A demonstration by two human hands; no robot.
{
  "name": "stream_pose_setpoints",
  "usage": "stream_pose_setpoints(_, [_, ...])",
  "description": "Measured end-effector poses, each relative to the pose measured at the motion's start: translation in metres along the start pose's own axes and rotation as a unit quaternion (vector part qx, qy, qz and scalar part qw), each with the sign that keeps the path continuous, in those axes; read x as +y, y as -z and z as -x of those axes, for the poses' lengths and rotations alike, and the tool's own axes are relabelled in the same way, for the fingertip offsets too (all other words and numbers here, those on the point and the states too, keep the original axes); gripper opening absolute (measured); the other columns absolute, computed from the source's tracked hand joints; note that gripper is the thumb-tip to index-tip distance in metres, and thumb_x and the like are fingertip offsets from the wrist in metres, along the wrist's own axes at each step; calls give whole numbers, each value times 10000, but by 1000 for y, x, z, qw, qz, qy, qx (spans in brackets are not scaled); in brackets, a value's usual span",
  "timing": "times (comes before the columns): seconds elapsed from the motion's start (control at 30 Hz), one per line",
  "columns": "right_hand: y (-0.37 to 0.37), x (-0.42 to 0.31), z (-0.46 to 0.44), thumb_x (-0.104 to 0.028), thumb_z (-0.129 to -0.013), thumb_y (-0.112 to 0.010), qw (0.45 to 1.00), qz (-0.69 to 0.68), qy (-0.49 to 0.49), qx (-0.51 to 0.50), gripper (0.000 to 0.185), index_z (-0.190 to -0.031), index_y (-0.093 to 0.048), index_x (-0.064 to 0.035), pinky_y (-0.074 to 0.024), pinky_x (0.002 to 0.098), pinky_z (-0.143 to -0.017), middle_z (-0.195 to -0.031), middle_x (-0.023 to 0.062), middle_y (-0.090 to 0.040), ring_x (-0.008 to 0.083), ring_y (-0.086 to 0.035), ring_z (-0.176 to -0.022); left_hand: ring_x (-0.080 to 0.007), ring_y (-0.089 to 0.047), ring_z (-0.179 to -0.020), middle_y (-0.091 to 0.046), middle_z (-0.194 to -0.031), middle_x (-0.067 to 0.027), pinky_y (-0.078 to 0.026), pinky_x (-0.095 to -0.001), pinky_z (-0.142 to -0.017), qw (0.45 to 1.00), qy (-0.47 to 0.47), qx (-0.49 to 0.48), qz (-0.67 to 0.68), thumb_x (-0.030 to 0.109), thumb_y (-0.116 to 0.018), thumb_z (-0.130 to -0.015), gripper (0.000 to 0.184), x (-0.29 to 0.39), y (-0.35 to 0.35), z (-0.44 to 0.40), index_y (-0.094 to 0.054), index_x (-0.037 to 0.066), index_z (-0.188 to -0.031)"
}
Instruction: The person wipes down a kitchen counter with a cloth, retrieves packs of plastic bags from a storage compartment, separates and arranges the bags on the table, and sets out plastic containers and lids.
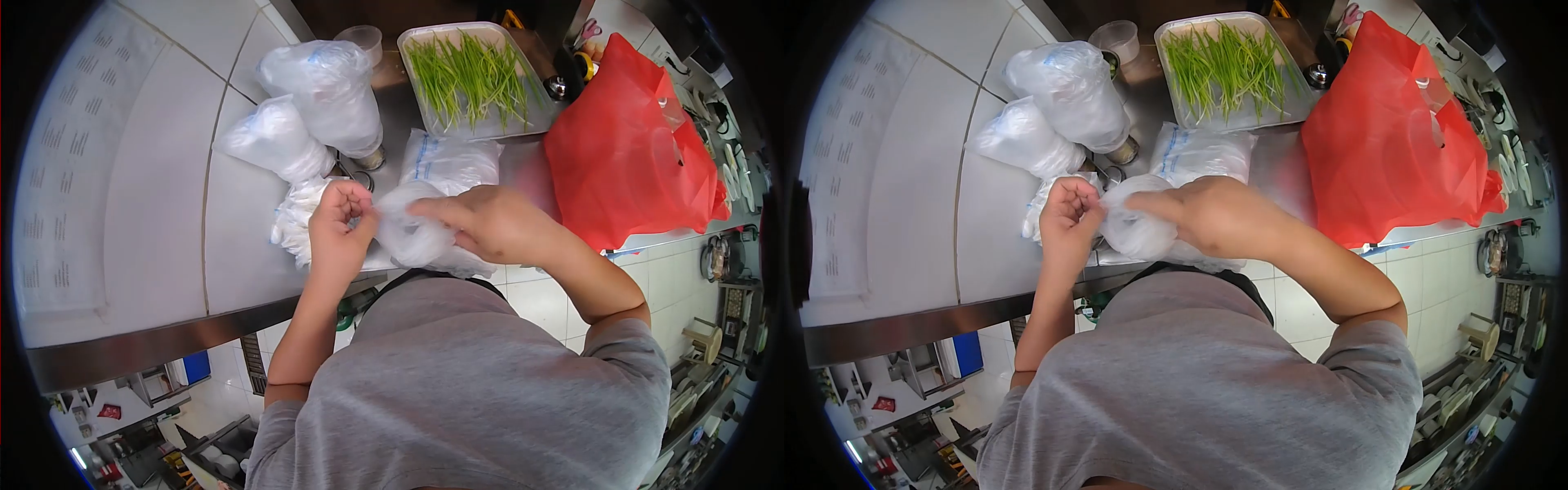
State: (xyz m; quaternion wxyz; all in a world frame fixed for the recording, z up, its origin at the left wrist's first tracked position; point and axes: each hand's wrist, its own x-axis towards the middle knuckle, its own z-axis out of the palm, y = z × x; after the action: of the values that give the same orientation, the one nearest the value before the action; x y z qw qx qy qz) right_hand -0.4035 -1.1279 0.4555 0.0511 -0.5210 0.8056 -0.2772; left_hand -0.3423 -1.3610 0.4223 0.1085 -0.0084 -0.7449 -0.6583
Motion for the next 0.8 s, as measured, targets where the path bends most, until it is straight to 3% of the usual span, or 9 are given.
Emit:
stream_pose_setpoints(0.13, [2,0,-2,-112,-702,-639,996,59,65,-16,195,-893,-631,-74,-477,351,-695,-986,44,-596,241,-566,-828,-94,-504,-803,-516,-916,-34,-424,-223,-738,989,-96,5,-113,-127,-548,-733,185,-1,2,3,-550,14,-853])
stream_pose_setpoints(0.23, [-2,5,1,-121,-664,-640,987,65,139,41,166,-823,-644,-72,-473,334,-687,-1008,23,-590,211,-551,-872,-212,-522,-989,-536,-1106,-104,-408,-315,-884,934,-178,-68,-302,-127,-535,-664,121,21,2,5,-552,-8,-678])
stream_pose_setpoints(0.33, [-11,4,3,-132,-614,-635,970,46,229,62,142,-741,-638,-67,-464,327,-692,-1042,13,-592,202,-539,-887,-347,-399,-1230,-455,-1338,-146,-299,-442,-1041,884,-219,-177,-374,-89,-547,-621,100,40,-5,7,-599,-4,-611])
stream_pose_setpoints(0.43, [-16,2,6,-146,-575,-631,955,28,290,57,146,-696,-629,-66,-457,333,-714,-1092,16,-592,213,-530,-909,-379,-252,-1356,-354,-1446,-134,-143,-540,-1103,821,-142,-198,-516,-64,-544,-614,62,55,-7,10,-590,-23,-618])
stream_pose_setpoints(0.53, [-15,4,6,-147,-567,-638,948,37,312,44,154,-699,-631,-67,-456,346,-737,-1124,23,-590,224,-525,-948,-391,-200,-1378,-324,-1455,-155,-83,-600,-1093,821,-97,-169,-537,-54,-537,-611,56,53,0,10,-587,-34,-629])
stream_pose_setpoints(0.63, [-18,3,2,-136,-585,-647,939,71,324,92,132,-696,-626,-68,-452,358,-762,-1135,31,-589,235,-521,-987,-370,-324,-1325,-410,-1400,-167,-194,-540,-1090,860,-81,-179,-472,-29,-557,-633,49,39,5,12,-595,-31,-664])
stream_pose_setpoints(0.73, [-21,7,4,-116,-602,-660,956,42,261,126,109,-692,-618,-72,-446,366,-786,-1131,29,-593,244,-521,-1006,-320,-486,-1192,-546,-1254,-169,-352,-443,-1012,982,-42,-151,-102,19,-592,-681,56,20,35,9,-605,-30,-705])
stream_pose_setpoints(0.77, [-22,10,6,-109,-607,-665,965,21,229,130,105,-692,-615,-74,-444,368,-793,-1129,27,-595,247,-522,-1009,-260,-578,-1007,-631,-1043,-140,-444,-359,-860,999,-8,-35,-19,79,-639,-719,97,11,46,15,-616,-14,-698])
stream_pose_setpoints(0.8, [-23,14,7,-100,-612,-665,966,31,217,140,111,-706,-610,-80,-438,368,-804,-1102,19,-595,241,-524,-1008,-260,-572,-991,-621,-1018,-133,-439,-366,-847,990,54,-10,-130,95,-654,-725,105,3,52,19,-620,-4,-732])
